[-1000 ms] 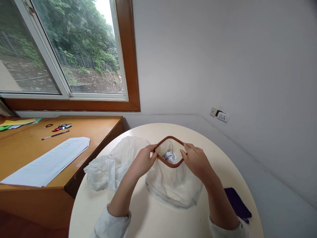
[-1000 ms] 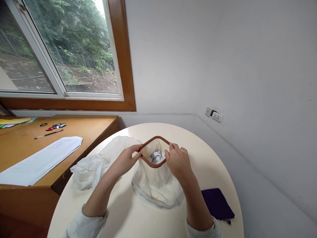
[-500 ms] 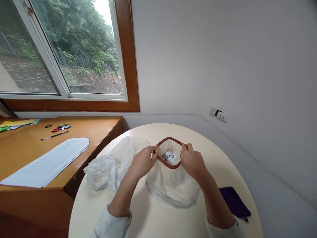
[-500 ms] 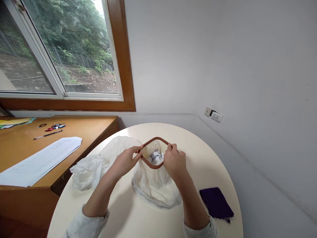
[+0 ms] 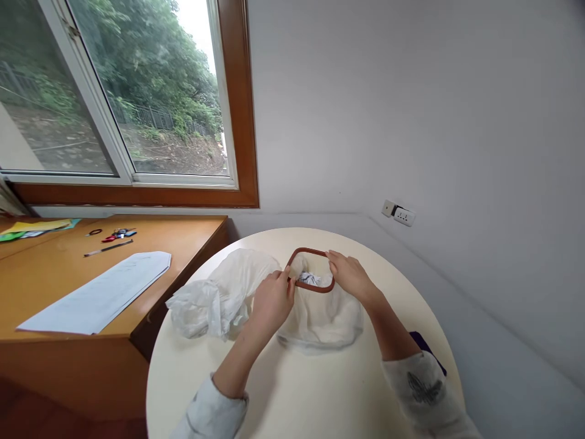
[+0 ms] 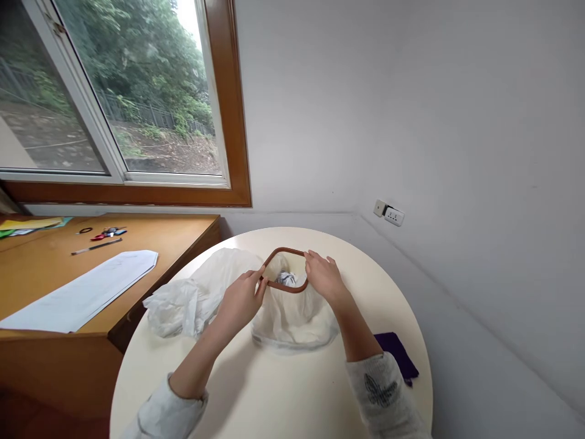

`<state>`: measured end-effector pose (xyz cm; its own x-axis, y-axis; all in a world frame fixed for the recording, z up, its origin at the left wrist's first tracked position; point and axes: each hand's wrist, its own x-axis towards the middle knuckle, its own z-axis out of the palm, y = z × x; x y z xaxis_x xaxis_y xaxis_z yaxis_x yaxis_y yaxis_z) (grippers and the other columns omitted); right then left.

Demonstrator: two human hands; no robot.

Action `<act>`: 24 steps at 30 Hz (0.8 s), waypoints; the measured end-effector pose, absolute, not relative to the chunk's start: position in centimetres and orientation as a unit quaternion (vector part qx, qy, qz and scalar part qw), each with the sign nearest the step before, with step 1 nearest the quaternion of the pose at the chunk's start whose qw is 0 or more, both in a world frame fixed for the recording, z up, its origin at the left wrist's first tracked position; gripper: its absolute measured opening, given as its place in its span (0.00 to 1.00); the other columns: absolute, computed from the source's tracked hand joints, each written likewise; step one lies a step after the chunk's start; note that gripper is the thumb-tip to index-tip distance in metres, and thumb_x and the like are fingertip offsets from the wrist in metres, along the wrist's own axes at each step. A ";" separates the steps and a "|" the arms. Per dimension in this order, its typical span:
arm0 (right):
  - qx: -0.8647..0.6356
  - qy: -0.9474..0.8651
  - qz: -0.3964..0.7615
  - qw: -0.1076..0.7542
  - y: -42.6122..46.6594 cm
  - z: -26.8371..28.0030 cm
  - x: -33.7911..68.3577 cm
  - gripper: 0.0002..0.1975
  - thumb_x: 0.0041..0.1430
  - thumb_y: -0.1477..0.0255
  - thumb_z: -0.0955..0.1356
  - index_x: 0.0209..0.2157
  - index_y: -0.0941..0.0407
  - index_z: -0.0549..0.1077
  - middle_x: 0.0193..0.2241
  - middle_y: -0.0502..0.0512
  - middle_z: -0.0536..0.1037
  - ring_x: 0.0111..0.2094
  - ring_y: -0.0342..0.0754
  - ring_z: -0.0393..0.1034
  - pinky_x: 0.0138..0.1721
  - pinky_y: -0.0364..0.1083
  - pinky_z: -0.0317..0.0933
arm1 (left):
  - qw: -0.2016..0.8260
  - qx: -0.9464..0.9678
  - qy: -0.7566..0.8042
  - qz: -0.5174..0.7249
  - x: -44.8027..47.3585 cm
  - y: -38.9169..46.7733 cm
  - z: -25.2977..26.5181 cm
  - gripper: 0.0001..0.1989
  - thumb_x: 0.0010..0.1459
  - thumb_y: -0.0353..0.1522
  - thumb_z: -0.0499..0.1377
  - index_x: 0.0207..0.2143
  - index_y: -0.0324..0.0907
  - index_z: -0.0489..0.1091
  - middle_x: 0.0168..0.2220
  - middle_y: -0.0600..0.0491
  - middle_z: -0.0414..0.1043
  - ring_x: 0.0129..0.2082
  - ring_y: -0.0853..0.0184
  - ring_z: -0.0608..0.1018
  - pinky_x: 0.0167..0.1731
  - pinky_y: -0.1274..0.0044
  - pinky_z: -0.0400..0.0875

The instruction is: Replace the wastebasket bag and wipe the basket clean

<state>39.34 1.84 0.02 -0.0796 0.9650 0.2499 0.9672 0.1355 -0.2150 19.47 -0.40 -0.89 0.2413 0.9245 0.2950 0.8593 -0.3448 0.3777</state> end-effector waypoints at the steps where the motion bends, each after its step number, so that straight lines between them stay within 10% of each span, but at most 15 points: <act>1: -0.656 -0.732 -0.021 0.182 1.6 0.2 39.3 0.20 0.62 0.75 0.54 0.54 0.57 0.63 0.57 0.58 0.62 0.55 0.50 0.58 0.54 0.51 0.50 | 0.090 0.781 0.558 0.265 19.1 -0.7 -1.3 0.20 0.62 0.36 0.42 0.52 0.40 0.61 0.42 0.45 0.71 0.43 0.58 0.72 0.37 0.71 0.66; 8: -0.592 -0.742 -0.049 0.310 -4.0 -0.3 37.1 0.21 0.61 0.63 0.58 0.55 0.52 0.62 0.59 0.58 0.56 0.58 0.52 0.52 0.53 0.52 0.57 | 0.173 0.721 0.531 0.410 15.3 -1.2 -6.4 0.13 0.61 0.35 0.43 0.44 0.43 0.62 0.45 0.48 0.65 0.45 0.62 0.69 0.44 0.69 0.64; 24: -0.560 -0.743 -0.164 0.328 -4.5 -6.7 34.6 0.21 0.60 0.73 0.59 0.55 0.59 0.59 0.55 0.64 0.60 0.59 0.57 0.48 0.52 0.56 0.59 | 0.300 0.693 0.525 0.392 15.2 -0.9 -12.2 0.09 0.57 0.30 0.44 0.27 0.42 0.61 0.32 0.52 0.63 0.34 0.65 0.69 0.35 0.73 0.62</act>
